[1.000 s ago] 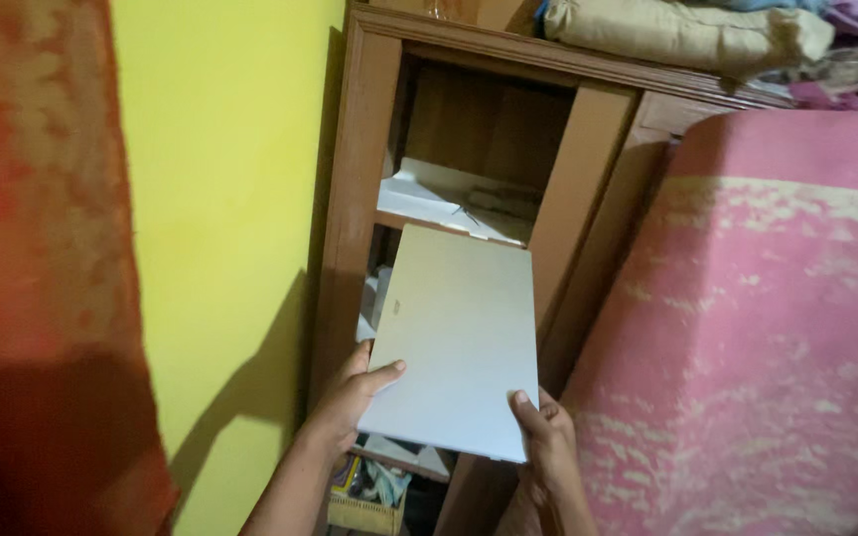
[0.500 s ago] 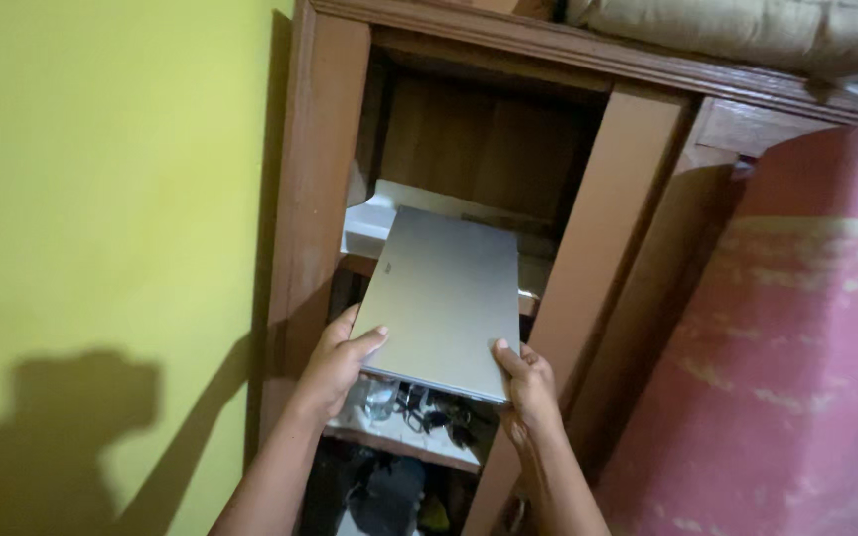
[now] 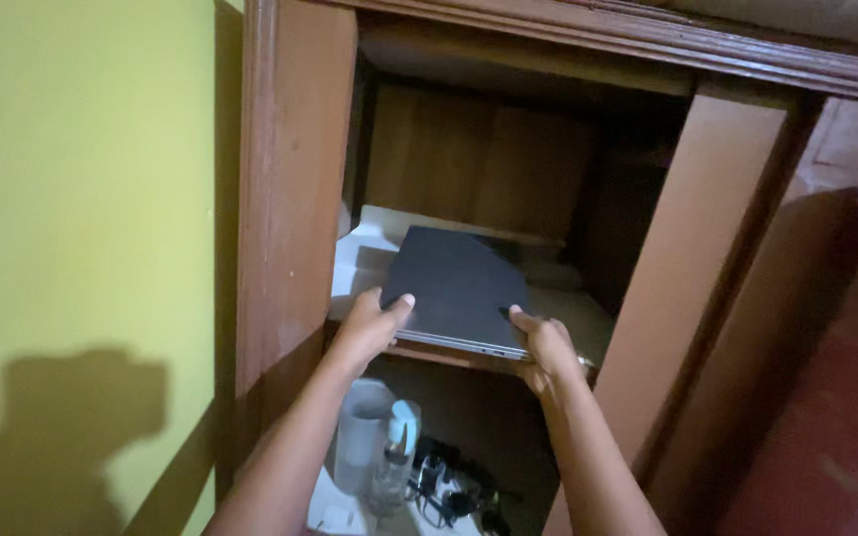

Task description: The person removes several items from a backpack on a floral table, including a small box, a water bottle, a laptop, a charger, and a cable. They place each item into a wooden cabinet shelf one by one. The person then returns to the backpack and removes two white plugs, placing them in the cabinet as well.

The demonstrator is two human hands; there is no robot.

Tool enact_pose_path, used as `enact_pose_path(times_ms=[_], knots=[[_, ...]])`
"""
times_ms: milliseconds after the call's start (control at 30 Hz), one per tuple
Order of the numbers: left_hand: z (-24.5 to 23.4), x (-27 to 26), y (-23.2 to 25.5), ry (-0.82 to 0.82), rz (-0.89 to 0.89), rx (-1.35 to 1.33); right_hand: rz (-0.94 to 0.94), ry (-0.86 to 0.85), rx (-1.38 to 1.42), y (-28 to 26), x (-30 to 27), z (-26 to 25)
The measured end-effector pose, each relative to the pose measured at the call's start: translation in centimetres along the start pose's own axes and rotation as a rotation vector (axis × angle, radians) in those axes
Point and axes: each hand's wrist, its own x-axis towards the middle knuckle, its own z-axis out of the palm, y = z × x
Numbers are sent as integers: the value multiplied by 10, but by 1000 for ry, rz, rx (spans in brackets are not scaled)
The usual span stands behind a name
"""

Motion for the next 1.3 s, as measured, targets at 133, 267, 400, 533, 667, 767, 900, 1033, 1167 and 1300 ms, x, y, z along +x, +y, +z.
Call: enact_pose_path(times_ms=[133,267,400,533,667,767,900,1033,1167,1300], knots=[[7,41,-8,-6,76,177,20,-8,-71,-17,21,12],[9,66,-5,-1,-19,469,113,49,-174,-29,35,18],[12,70,-10,-31,-59,515,124,87,-358,-29,47,17],[14,73,-7,-62,-86,531,90,116,-493,-24,58,11],[16,68,0,-37,-98,550,114,149,-523,-19,69,6],[18,61,7,-8,-111,673,64,102,-539,-15,72,2],[20,57,12,17,-106,770,75,131,-619,-14,72,0],[20,55,12,26,-53,780,183,116,-497,-19,70,-1],[23,53,15,47,-60,823,132,80,-720,-19,70,-2],[24,46,23,66,-81,840,66,110,-1052,-23,69,0]])
